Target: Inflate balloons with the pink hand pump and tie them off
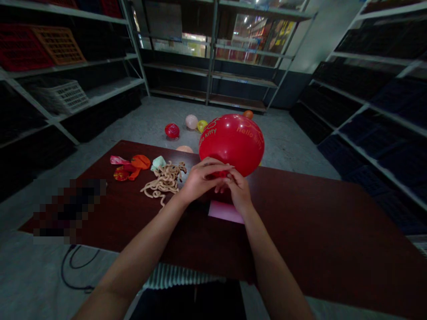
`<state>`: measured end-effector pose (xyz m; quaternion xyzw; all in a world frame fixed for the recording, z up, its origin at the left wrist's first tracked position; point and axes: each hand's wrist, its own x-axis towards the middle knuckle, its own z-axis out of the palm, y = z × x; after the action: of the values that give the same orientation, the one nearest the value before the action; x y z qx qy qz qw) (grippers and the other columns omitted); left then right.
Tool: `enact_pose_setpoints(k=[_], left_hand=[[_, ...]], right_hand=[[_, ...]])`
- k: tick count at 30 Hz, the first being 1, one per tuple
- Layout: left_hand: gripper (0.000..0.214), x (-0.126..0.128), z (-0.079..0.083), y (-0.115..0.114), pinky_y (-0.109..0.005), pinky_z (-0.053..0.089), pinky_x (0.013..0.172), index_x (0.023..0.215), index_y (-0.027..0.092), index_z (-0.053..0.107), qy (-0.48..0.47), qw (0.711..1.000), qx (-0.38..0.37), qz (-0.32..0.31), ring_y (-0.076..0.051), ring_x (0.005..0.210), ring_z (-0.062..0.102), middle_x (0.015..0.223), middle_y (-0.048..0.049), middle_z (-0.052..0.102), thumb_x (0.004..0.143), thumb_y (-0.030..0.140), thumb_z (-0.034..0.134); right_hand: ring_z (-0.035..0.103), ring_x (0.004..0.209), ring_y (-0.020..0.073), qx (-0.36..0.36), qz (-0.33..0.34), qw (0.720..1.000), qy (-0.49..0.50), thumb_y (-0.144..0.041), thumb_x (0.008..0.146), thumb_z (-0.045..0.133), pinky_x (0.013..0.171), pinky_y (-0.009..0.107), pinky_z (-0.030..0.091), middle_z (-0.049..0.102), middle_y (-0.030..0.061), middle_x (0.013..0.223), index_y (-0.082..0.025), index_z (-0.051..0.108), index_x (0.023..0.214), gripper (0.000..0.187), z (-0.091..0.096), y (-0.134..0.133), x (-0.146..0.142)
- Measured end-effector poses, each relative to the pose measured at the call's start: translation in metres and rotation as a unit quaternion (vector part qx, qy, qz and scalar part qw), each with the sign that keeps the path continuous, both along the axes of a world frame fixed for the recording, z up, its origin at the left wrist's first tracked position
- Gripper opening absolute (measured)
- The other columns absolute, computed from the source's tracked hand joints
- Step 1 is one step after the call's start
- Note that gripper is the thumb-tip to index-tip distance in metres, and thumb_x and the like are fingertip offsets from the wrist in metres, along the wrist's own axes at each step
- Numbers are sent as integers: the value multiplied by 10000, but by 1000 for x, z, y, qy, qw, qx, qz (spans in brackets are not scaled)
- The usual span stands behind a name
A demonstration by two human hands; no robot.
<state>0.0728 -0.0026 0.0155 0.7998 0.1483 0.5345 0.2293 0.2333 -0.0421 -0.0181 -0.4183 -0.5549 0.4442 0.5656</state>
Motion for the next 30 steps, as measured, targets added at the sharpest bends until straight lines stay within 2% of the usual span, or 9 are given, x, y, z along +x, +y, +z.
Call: enact_pose_setpoints(k=[3, 7, 11, 14, 17, 20, 22, 24, 30], left_hand=[[212, 3, -3, -4, -309, 562, 844, 1112, 192, 760, -7, 998, 40, 48, -169, 954, 668, 1008, -68, 715, 916, 129, 709], [188, 3, -4, -11, -323, 546, 817, 1125, 178, 738, 5, 988, 121, 93, -175, 927, 656, 990, -69, 716, 956, 148, 665], [191, -2, 0, -15, -311, 538, 827, 1155, 178, 718, 39, 982, 157, 99, -166, 915, 645, 987, -67, 713, 997, 180, 610], [193, -7, 4, -15, -301, 532, 812, 1145, 168, 713, 90, 977, 166, 94, -167, 914, 627, 988, -75, 704, 1019, 211, 573], [182, -10, 9, -16, -299, 528, 770, 1103, 141, 705, 165, 960, 208, 90, -182, 908, 612, 1015, -90, 706, 1027, 176, 544], [164, -10, 13, -18, -302, 528, 743, 1063, 113, 697, 208, 943, 243, 93, -194, 896, 612, 1024, -101, 713, 1018, 131, 541], [168, -9, 14, -19, -296, 534, 756, 1085, 124, 701, 197, 949, 229, 86, -185, 898, 619, 1013, -92, 713, 1020, 154, 549], [157, -6, 14, -19, -295, 540, 800, 1087, 153, 716, 155, 966, 194, 76, -174, 920, 632, 1017, -79, 711, 1010, 191, 585], [131, -2, 11, -13, -311, 554, 864, 1041, 196, 771, 25, 996, 70, 53, -172, 970, 668, 1029, -79, 697, 941, 203, 688]], right_hand=[[636, 514, 125, 0, 6, 1000, 12, -448, 901, 584, 494, 259, 478, 646, -47, 658, -257, 612, 1015, 224, -1, 0, -1], [622, 505, 128, 5, 28, 999, 27, -546, 895, 599, 486, 267, 483, 667, -30, 686, -258, 620, 958, 296, -2, 0, -1], [659, 560, 154, -21, 73, 994, 82, -617, 888, 573, 523, 292, 509, 704, -8, 772, -265, 647, 1053, 396, -1, -1, 1], [668, 584, 166, -37, 98, 988, 117, -691, 897, 477, 538, 301, 508, 711, 13, 769, -247, 685, 1034, 509, 3, -3, 5], [559, 463, 130, -50, 99, 990, 89, -670, 884, 530, 424, 258, 396, 641, -10, 615, -218, 737, 1022, 516, 8, -4, 9], [382, 392, 60, -68, 30, 995, 61, -517, 811, 722, 379, 219, 238, 567, -51, 536, -215, 778, 983, 351, 14, -5, 9], [338, 418, 36, -70, -29, 993, 95, -459, 759, 789, 391, 213, 206, 612, -43, 606, -234, 788, 930, 283, 17, -7, 7], [317, 437, 28, -67, -50, 985, 150, -457, 734, 814, 398, 214, 182, 648, -36, 678, -253, 780, 885, 256, 20, -9, 5], [281, 432, 43, -47, 46, 963, 263, -486, 804, 781, 427, 217, 218, 476, -94, 537, -272, 684, 812, 236, 28, -14, -1]])
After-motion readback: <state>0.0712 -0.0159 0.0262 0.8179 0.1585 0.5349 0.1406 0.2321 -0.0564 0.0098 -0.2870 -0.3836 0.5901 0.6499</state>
